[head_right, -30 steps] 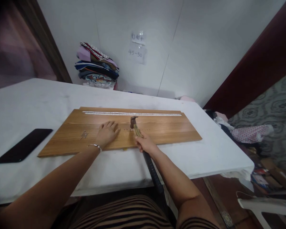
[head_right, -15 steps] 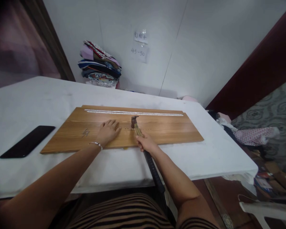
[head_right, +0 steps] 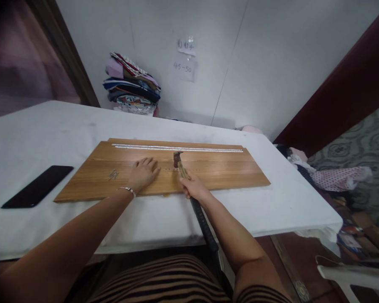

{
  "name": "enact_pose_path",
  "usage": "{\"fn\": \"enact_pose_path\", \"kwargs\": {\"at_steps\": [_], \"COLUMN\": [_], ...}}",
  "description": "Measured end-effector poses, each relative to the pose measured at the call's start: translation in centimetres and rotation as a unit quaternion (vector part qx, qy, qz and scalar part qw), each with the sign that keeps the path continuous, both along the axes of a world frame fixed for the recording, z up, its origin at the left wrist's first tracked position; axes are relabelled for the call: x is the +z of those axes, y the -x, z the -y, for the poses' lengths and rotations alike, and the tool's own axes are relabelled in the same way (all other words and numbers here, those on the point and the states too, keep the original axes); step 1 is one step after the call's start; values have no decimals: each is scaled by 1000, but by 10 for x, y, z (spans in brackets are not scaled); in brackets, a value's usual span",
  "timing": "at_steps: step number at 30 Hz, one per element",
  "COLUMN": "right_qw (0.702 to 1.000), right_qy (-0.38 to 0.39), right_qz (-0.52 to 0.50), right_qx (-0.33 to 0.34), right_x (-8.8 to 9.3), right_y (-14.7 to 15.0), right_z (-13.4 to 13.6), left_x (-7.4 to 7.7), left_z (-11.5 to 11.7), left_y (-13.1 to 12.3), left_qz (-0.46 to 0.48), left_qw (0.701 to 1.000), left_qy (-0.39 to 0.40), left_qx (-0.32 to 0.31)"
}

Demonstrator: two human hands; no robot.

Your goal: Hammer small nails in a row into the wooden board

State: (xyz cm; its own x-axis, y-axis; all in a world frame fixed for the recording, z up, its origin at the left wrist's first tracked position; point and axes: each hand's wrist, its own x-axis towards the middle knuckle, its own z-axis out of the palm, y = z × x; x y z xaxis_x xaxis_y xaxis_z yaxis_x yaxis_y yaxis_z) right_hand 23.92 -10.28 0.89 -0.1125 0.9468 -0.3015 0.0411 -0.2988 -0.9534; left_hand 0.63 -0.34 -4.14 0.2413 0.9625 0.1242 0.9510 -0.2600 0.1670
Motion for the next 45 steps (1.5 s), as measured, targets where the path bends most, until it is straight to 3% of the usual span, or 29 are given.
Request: {"fn": "enact_pose_path", "kwargs": {"at_steps": [29,45], "right_qw": [999,1000], "right_qy": [38,13], "right_qz": [19,24], "right_qx": [-9,10], "right_x": [7,3], "right_y": [-1,-2], "right_z": [-1,0], "left_x": [0,-4], "left_z": [0,-1], "left_y": [0,2], "left_qz": [16,18], "left_qw": [1000,1000], "left_qy": [-1,-12], "left_qx": [1,-6]}}
